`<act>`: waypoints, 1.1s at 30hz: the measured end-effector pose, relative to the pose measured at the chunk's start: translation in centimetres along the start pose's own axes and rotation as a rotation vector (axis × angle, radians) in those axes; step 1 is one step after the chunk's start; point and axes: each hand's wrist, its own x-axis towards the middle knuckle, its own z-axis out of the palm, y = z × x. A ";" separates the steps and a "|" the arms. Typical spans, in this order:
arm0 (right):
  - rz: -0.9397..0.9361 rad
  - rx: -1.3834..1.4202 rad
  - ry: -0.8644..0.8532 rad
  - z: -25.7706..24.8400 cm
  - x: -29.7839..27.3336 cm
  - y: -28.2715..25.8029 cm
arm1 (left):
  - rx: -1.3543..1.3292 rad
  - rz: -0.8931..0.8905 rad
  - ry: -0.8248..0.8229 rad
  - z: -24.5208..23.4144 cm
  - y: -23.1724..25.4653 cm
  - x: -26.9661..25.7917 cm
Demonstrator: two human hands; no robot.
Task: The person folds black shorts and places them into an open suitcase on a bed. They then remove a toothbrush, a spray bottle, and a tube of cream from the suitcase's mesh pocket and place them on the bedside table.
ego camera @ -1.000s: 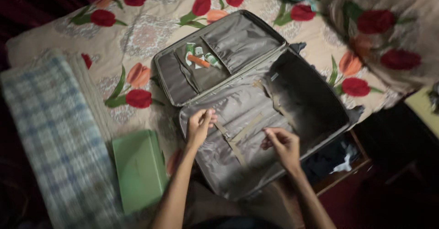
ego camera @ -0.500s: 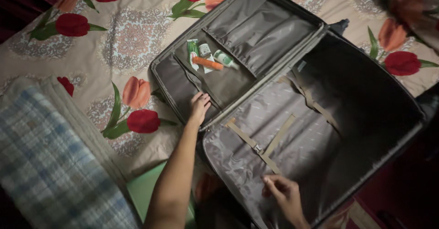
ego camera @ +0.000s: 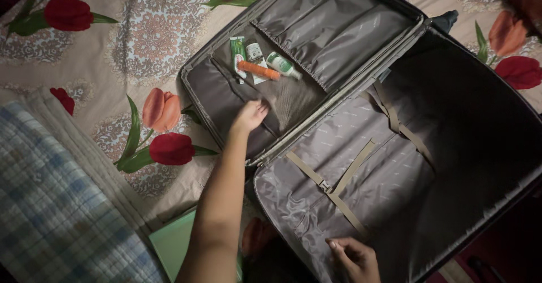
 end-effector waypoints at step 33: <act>-0.180 -0.051 0.063 -5.1 -1.6 4.9 | 2.054 1.330 -0.026 3.6 2.4 -17.9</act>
